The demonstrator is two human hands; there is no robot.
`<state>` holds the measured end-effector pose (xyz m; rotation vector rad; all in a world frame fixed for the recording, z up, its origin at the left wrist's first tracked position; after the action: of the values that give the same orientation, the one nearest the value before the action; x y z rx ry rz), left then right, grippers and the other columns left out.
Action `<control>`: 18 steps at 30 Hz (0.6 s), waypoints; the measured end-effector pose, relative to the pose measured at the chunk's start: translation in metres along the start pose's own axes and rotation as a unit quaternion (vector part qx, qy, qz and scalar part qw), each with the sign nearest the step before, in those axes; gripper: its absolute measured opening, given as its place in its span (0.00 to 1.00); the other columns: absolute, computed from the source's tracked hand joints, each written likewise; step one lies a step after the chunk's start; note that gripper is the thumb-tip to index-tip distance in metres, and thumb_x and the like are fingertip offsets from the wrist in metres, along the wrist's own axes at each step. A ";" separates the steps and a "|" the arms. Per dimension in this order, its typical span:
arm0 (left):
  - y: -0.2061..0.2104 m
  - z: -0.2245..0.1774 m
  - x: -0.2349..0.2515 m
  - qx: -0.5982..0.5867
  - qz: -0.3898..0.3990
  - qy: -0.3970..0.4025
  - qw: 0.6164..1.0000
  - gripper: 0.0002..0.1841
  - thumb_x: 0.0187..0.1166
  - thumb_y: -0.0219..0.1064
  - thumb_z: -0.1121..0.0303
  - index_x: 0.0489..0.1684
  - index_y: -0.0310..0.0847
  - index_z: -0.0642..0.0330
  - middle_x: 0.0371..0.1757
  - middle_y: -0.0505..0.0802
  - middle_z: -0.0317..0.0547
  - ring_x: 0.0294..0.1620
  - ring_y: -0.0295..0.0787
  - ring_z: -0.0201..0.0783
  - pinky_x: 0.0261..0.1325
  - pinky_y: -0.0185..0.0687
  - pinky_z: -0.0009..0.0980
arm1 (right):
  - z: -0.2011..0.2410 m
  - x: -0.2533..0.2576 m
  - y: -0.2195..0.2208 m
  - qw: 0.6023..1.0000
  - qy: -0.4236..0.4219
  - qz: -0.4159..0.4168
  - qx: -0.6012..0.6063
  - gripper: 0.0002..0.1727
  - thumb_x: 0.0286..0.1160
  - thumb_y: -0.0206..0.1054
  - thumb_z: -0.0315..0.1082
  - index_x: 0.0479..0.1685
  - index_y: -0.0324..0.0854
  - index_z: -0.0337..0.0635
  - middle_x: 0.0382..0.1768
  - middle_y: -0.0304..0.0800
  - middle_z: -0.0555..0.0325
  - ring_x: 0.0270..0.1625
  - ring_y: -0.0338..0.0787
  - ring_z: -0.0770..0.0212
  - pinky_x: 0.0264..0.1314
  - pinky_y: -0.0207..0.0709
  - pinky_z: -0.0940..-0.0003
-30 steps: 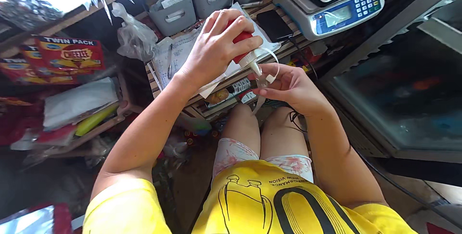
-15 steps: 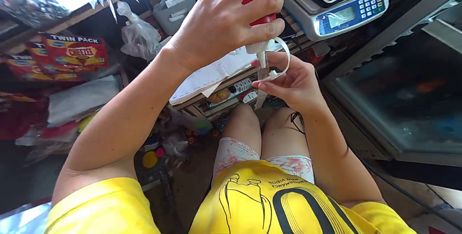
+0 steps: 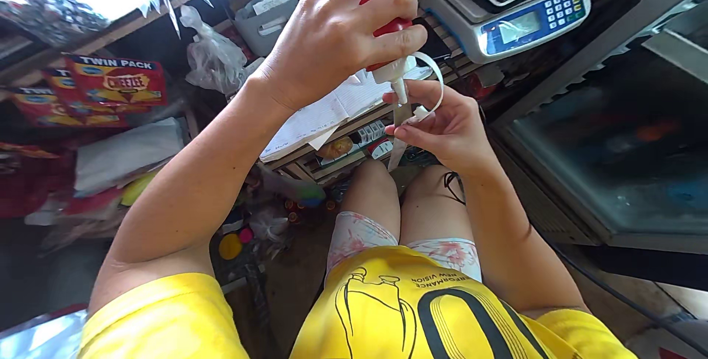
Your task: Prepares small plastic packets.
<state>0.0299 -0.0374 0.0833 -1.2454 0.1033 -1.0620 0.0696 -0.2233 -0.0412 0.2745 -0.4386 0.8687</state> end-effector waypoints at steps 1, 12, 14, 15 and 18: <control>0.001 0.000 -0.001 -0.003 0.000 -0.003 1.000 0.20 0.87 0.57 0.78 0.68 0.86 0.44 0.62 0.91 0.51 0.77 0.77 0.58 0.76 0.67 0.53 | 0.000 0.000 0.000 1.000 0.003 -0.002 0.004 0.31 0.69 0.72 0.16 0.76 0.74 0.37 0.70 0.86 0.53 0.56 0.96 0.59 0.53 0.94 0.68; 0.043 0.018 -0.046 -0.244 0.036 -0.209 0.946 0.32 0.56 0.86 0.74 0.68 0.87 0.54 0.64 0.87 0.53 0.69 0.78 0.53 0.74 0.73 0.47 | -0.017 0.003 0.001 0.999 0.043 0.001 0.009 0.30 0.71 0.69 0.16 0.76 0.74 0.40 0.70 0.87 0.54 0.54 0.96 0.59 0.56 0.93 0.67; 0.059 0.023 -0.069 -0.322 0.013 -0.296 0.899 0.38 0.50 0.90 0.71 0.69 0.84 0.59 0.65 0.86 0.53 0.68 0.83 0.47 0.72 0.80 0.42 | -0.025 0.005 0.004 0.999 0.041 0.005 0.012 0.29 0.72 0.70 0.17 0.75 0.75 0.40 0.69 0.86 0.54 0.54 0.96 0.59 0.57 0.93 0.67; 0.064 0.024 -0.080 -0.364 0.000 -0.358 0.860 0.39 0.51 0.90 0.72 0.71 0.82 0.60 0.66 0.85 0.54 0.69 0.83 0.45 0.70 0.84 0.39 | -0.029 0.006 0.007 0.999 0.041 0.006 0.018 0.28 0.71 0.70 0.17 0.74 0.76 0.40 0.68 0.87 0.53 0.54 0.96 0.58 0.56 0.93 0.66; 0.071 0.034 -0.111 -0.429 -0.082 -0.544 0.717 0.43 0.52 0.88 0.76 0.77 0.76 0.60 0.73 0.83 0.54 0.70 0.84 0.44 0.69 0.86 0.41 | -0.040 0.006 0.011 0.998 0.055 0.014 0.029 0.28 0.71 0.72 0.18 0.73 0.77 0.43 0.69 0.86 0.52 0.52 0.96 0.55 0.50 0.95 0.64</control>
<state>0.0313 0.0603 -0.0120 -2.6091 -0.4943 -0.2012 0.0744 -0.1962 -0.0724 0.2738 -0.3166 0.9193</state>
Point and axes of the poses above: each hand's wrist, its own x-axis towards the middle knuckle, its own y-axis out of the palm, z = x × y, the point moved 3 cm from there along x, towards the middle knuckle
